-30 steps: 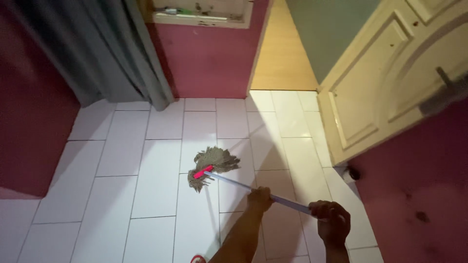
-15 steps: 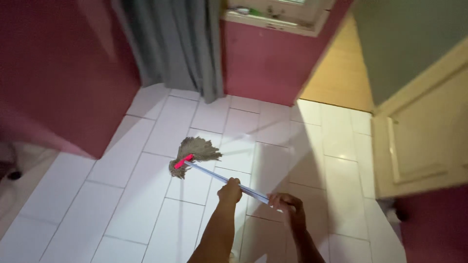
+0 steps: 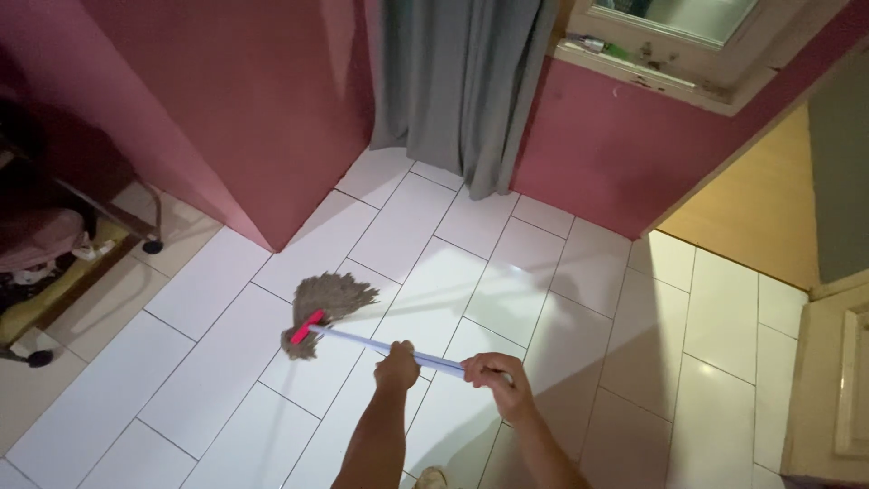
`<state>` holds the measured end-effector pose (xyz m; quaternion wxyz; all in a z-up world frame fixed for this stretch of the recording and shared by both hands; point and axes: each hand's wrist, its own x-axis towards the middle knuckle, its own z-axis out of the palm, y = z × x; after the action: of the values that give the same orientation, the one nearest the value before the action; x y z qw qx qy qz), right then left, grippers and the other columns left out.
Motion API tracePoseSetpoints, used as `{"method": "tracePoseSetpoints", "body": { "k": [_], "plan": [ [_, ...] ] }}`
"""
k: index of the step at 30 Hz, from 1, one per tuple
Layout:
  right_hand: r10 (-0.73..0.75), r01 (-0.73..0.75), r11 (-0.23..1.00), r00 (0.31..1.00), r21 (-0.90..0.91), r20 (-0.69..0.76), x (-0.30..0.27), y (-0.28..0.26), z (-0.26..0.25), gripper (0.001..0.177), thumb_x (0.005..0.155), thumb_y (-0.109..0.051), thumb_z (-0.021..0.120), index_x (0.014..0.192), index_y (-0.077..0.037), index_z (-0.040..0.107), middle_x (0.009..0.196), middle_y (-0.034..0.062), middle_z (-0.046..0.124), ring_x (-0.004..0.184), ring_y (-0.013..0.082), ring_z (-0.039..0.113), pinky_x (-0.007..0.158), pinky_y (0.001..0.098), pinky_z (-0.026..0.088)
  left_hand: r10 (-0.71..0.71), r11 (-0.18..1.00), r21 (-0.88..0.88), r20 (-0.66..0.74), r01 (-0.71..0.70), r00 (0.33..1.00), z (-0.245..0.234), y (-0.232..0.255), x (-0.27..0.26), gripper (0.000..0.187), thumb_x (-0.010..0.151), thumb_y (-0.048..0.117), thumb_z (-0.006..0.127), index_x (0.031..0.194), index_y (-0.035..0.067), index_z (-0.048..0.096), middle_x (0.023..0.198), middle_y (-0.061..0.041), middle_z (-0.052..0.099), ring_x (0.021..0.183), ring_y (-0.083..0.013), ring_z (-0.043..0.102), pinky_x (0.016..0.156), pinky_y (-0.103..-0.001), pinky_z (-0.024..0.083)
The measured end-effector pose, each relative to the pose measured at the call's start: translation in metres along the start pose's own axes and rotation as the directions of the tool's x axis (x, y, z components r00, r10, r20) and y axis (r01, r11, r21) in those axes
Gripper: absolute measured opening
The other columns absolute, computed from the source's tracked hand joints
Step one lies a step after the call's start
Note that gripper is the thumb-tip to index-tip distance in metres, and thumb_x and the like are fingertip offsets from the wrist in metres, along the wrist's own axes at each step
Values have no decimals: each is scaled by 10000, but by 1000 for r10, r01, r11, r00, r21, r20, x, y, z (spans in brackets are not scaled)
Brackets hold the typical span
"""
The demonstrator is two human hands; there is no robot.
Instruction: The person mops a white tiled floor in a room with pink walls using a string mop. They move the mop back and forth across the floor, covering the area near a doorway and along the walls.
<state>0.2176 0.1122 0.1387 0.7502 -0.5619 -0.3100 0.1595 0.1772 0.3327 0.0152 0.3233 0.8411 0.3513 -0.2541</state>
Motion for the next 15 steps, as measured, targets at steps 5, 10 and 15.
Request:
{"method": "tracePoseSetpoints", "body": {
  "k": [5, 10, 15],
  "plan": [
    [48, -48, 999, 995, 8, 89, 12, 0, 24, 172, 795, 12, 580, 648, -6, 668, 679, 118, 698, 713, 251, 681, 781, 420, 581, -41, 999, -20, -43, 40, 998, 21, -57, 26, 326, 990, 364, 533, 1298, 264, 496, 1367, -168, 503, 1171, -449, 609, 1046, -587, 457],
    [169, -166, 984, 985, -57, 45, 9, -19, 22, 203, 727, 33, 511, 573, -37, 623, 625, 104, 675, 725, 254, 681, 722, 385, 564, -31, 996, -80, -65, 26, 997, 42, -67, 28, 349, 972, 478, 540, 1221, 234, 540, 1203, -184, 593, 986, -379, 691, 898, -492, 577],
    [162, -164, 984, 986, -71, -33, -10, -29, -8, 203, 755, 2, 522, 576, 8, 619, 596, 147, 671, 664, 266, 690, 693, 385, 601, -35, 971, -239, -117, 6, 993, 83, -47, 19, 300, 962, 363, 538, 1243, 256, 542, 1201, -176, 503, 883, -383, 683, 896, -493, 543]
  ]
}}
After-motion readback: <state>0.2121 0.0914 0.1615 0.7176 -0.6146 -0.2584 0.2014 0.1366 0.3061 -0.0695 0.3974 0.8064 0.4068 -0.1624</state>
